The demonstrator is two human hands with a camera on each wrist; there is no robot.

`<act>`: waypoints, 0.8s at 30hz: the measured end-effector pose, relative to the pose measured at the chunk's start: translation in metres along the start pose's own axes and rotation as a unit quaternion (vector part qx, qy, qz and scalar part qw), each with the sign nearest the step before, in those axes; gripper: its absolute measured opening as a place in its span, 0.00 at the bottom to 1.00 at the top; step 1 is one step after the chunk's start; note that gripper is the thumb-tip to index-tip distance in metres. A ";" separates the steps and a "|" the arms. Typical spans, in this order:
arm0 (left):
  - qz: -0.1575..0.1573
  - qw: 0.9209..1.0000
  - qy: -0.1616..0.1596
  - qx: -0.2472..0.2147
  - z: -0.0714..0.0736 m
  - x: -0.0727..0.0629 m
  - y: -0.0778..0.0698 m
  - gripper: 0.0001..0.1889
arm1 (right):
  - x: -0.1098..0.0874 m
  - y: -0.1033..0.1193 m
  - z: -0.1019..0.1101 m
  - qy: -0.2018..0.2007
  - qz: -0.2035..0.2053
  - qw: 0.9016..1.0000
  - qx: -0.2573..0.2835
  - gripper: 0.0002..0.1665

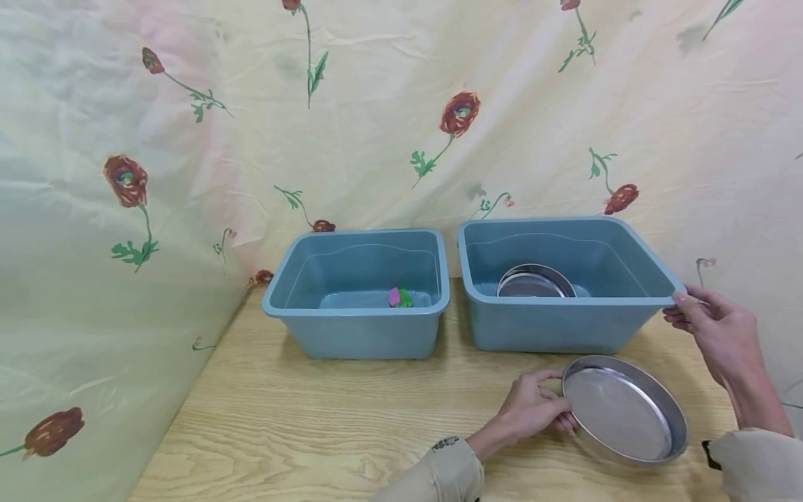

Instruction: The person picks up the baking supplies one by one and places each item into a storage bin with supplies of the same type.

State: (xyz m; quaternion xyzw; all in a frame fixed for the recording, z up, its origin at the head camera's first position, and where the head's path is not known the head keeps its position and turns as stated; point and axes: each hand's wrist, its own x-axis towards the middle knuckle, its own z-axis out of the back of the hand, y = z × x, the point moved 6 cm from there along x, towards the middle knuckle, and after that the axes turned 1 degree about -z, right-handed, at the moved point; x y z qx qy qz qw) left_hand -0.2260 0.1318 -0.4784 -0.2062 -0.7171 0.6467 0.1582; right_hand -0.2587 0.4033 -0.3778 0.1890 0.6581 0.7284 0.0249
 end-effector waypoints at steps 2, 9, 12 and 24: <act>-0.002 1.000 0.001 -0.004 0.001 0.000 -0.003 0.25 | 0.000 -0.001 0.000 -0.001 -0.003 1.000 -0.006 0.11; -0.009 1.000 0.000 0.008 0.004 -0.002 -0.011 0.26 | 0.001 -0.001 0.000 -0.007 -0.010 0.999 -0.051 0.11; -0.014 1.000 0.002 0.007 0.004 -0.002 -0.014 0.27 | 0.000 0.000 -0.001 -0.008 -0.014 0.997 -0.075 0.11; -0.022 1.000 0.008 -0.011 0.009 -0.005 -0.022 0.26 | 0.000 0.002 -0.001 -0.009 -0.018 0.995 -0.100 0.11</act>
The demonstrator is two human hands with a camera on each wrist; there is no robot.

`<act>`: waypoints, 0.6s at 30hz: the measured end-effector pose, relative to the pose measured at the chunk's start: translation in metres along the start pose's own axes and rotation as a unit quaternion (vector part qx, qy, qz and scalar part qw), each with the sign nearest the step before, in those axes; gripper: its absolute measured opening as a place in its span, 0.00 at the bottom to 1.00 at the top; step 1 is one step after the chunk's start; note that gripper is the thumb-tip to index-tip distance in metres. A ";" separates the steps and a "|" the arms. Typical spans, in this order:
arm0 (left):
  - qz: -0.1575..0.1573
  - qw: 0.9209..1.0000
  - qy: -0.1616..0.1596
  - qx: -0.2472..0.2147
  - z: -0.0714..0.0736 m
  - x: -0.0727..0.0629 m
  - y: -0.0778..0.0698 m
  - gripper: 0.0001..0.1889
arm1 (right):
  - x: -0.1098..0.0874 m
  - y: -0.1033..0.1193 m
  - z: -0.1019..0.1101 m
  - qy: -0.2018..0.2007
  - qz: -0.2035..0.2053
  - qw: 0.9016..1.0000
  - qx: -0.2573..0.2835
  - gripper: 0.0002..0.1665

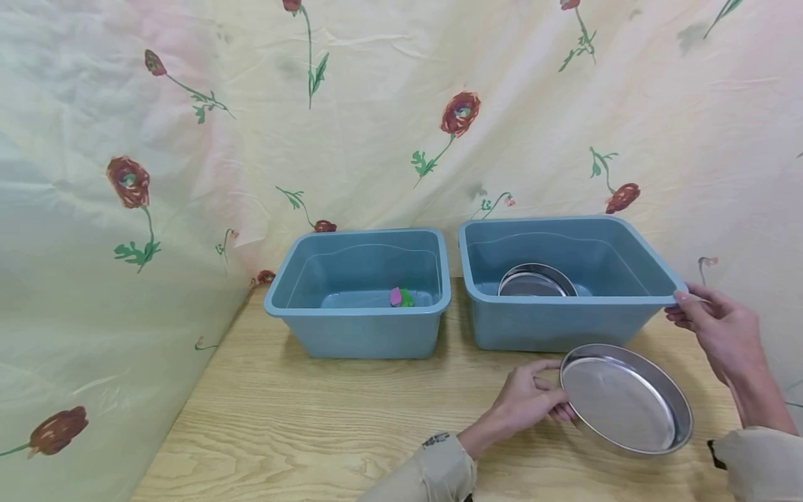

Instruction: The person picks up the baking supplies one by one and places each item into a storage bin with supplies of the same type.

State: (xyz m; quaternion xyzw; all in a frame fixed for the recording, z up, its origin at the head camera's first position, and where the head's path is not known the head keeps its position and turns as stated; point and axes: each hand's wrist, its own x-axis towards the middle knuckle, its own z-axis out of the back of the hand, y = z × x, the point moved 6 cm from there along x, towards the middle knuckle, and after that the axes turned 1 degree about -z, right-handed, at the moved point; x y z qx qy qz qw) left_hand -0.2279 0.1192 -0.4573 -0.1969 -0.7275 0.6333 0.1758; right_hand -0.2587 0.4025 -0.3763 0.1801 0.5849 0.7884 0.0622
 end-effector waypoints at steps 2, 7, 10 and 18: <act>-0.001 1.000 0.001 -0.001 0.001 -0.001 -0.001 0.25 | 0.000 0.000 0.000 -0.001 -0.001 1.000 -0.001 0.10; -0.001 1.000 -0.001 -0.001 0.003 -0.002 -0.003 0.25 | 0.000 0.000 0.000 -0.001 -0.006 1.000 -0.007 0.11; -0.002 1.000 -0.003 0.001 0.003 -0.002 -0.004 0.24 | 0.001 0.000 0.000 -0.001 -0.005 1.000 -0.007 0.11; -0.016 1.000 0.012 -0.001 0.002 -0.001 -0.010 0.25 | 0.001 -0.001 0.000 0.005 -0.001 0.999 0.046 0.12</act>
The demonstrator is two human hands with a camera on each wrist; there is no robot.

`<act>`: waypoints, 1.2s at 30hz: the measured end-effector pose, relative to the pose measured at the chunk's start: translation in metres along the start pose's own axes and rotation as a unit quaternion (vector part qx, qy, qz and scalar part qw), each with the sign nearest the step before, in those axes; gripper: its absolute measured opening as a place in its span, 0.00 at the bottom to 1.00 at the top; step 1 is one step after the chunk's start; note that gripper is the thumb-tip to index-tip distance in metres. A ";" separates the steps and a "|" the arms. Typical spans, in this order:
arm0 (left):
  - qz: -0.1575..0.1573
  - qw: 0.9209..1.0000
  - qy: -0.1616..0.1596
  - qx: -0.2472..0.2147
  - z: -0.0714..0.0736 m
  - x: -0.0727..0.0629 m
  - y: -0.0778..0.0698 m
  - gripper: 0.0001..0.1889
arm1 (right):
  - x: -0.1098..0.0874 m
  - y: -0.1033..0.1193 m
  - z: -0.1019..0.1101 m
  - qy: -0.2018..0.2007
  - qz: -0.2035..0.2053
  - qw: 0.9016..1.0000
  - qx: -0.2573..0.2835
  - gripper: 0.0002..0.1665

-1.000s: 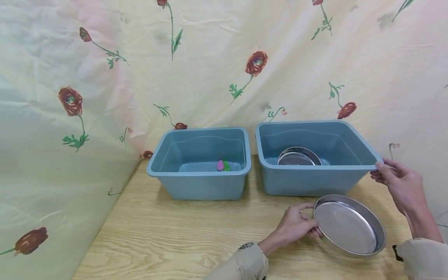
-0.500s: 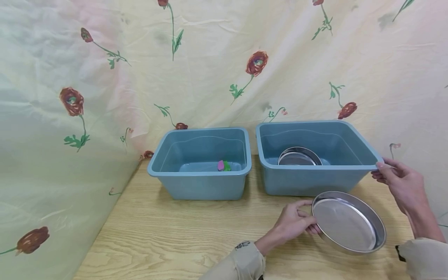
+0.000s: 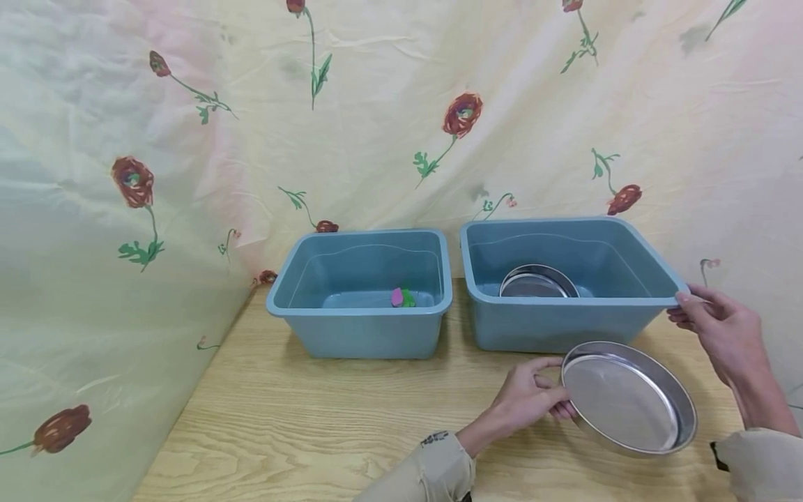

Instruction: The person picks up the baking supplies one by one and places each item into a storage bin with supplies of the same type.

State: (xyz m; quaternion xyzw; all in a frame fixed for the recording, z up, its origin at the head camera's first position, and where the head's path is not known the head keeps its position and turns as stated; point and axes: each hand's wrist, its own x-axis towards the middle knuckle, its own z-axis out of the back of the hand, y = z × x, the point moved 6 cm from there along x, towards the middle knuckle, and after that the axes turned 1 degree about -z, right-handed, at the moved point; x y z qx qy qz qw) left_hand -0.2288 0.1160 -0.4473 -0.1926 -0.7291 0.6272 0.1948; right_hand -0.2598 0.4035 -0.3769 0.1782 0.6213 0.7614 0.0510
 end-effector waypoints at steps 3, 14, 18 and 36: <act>-0.004 1.000 0.005 0.001 0.000 0.001 -0.003 0.26 | 0.000 -0.001 0.000 0.001 -0.001 1.000 -0.003 0.12; 0.001 1.000 -0.008 0.005 0.003 0.001 -0.012 0.26 | 0.000 0.000 0.000 -0.004 0.004 1.000 -0.021 0.13; -0.005 1.000 -0.005 0.003 0.003 0.001 -0.016 0.26 | 0.000 -0.001 0.000 -0.003 -0.003 0.999 -0.033 0.12; -0.033 0.999 0.005 -0.006 0.005 0.003 -0.031 0.25 | 0.001 -0.001 0.000 0.002 0.004 1.000 -0.013 0.13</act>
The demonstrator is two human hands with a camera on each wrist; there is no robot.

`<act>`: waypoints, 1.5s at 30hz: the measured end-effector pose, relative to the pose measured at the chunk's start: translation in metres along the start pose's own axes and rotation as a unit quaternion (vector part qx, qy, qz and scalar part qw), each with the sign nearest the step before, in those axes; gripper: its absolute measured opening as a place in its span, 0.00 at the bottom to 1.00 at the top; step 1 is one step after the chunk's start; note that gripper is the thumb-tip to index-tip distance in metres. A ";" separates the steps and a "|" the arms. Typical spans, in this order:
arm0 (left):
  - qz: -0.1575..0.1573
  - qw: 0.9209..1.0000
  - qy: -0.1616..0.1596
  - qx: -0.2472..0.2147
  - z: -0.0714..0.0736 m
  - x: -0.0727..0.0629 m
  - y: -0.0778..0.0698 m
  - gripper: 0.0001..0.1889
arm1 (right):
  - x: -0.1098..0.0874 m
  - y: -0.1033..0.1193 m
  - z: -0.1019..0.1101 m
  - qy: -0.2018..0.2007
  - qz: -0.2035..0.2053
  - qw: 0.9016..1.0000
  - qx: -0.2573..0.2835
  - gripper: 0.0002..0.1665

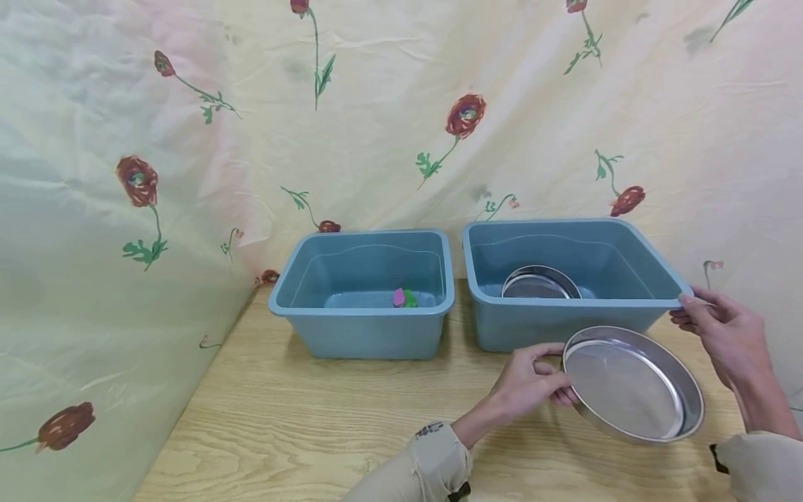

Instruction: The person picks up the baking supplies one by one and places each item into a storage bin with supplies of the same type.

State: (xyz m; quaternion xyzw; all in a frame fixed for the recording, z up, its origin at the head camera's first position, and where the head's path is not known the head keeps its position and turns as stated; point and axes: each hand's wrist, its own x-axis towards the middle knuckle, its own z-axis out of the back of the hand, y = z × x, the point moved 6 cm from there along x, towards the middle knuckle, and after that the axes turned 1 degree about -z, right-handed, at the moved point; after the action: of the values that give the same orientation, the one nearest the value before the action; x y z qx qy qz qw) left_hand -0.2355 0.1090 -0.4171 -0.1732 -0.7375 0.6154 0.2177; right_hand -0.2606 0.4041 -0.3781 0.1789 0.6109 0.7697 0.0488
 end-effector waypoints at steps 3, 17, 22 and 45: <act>-0.006 1.000 0.005 -0.001 0.000 0.000 -0.001 0.25 | 0.000 0.000 0.000 0.000 -0.001 1.000 0.011 0.13; -0.015 1.000 0.007 0.009 0.000 0.000 -0.011 0.25 | -0.002 0.002 -0.001 -0.009 -0.011 0.999 -0.038 0.10; -0.016 1.000 0.004 0.010 -0.001 0.001 -0.016 0.25 | -0.001 0.001 -0.001 -0.004 -0.005 1.000 -0.021 0.11; -0.026 1.000 0.013 -0.004 -0.004 0.007 -0.033 0.26 | -0.003 0.001 0.002 0.002 -0.039 0.998 -0.039 0.12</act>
State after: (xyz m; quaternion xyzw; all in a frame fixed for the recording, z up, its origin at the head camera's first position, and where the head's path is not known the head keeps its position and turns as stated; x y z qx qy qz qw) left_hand -0.2385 0.1103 -0.3837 -0.1628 -0.7412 0.6042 0.2430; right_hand -0.2565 0.4050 -0.3775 0.1509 0.5869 0.7910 0.0845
